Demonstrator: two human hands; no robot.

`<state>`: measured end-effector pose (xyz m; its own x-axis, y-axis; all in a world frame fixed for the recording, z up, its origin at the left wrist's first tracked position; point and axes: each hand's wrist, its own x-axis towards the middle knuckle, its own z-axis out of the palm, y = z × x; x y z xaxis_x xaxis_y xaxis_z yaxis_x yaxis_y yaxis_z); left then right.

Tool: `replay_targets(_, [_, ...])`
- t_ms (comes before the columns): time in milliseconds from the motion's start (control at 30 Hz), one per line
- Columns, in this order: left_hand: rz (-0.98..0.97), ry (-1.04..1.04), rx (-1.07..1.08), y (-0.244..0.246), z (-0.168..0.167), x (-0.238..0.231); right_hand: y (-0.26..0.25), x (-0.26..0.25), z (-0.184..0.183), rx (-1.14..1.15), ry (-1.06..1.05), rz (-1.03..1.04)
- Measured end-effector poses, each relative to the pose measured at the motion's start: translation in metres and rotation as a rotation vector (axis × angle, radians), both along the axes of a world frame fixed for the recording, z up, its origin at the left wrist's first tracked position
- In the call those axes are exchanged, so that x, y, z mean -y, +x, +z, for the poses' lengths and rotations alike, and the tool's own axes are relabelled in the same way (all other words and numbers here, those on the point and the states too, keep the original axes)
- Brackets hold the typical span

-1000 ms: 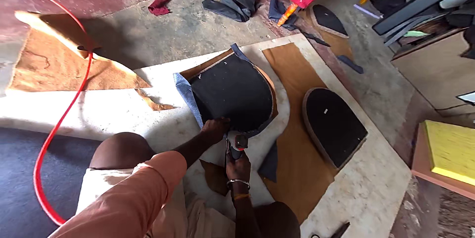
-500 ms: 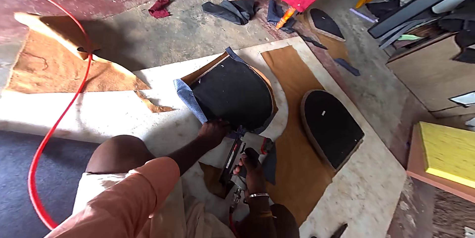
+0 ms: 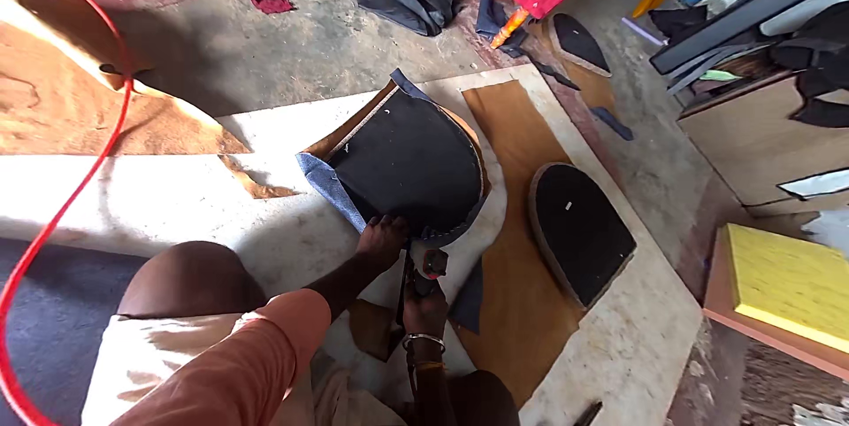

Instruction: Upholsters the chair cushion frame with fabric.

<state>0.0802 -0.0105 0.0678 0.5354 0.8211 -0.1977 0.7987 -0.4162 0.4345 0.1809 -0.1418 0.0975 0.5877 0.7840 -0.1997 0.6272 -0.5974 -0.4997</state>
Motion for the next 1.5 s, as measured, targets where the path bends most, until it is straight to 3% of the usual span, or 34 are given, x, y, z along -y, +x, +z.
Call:
replay_targets(200, [-0.164,-0.068,0.048,-0.03,0.012,-0.013,0.001,0.017,0.0,-0.158,0.106,-0.05])
replay_targets(367, [0.037,-0.199,0.084,-0.025,0.024,-0.032,-0.013,0.004,0.002,-0.121,0.056,0.005])
replay_targets(533, [-0.088,-0.197,0.164,-0.041,0.02,-0.034,-0.008,0.013,-0.002,-0.152,0.143,-0.038])
replay_targets(600, [-0.126,-0.223,0.066,-0.043,0.021,-0.022,-0.004,0.016,0.0,-0.207,0.149,-0.085])
replay_targets(733, [-0.081,-0.123,0.067,-0.035,0.02,-0.013,-0.003,0.015,-0.002,-0.272,0.117,-0.093])
replay_targets(967, [-0.051,-0.143,-0.009,-0.021,0.025,-0.017,-0.016,-0.002,-0.003,-0.081,0.056,0.014])
replay_targets(1233, [-0.179,-0.14,0.001,-0.042,0.027,-0.021,-0.017,0.012,0.003,-0.183,0.126,-0.05])
replay_targets(1500, [-0.06,-0.169,0.069,-0.035,0.018,-0.03,-0.032,-0.014,-0.001,-0.11,0.051,0.011])
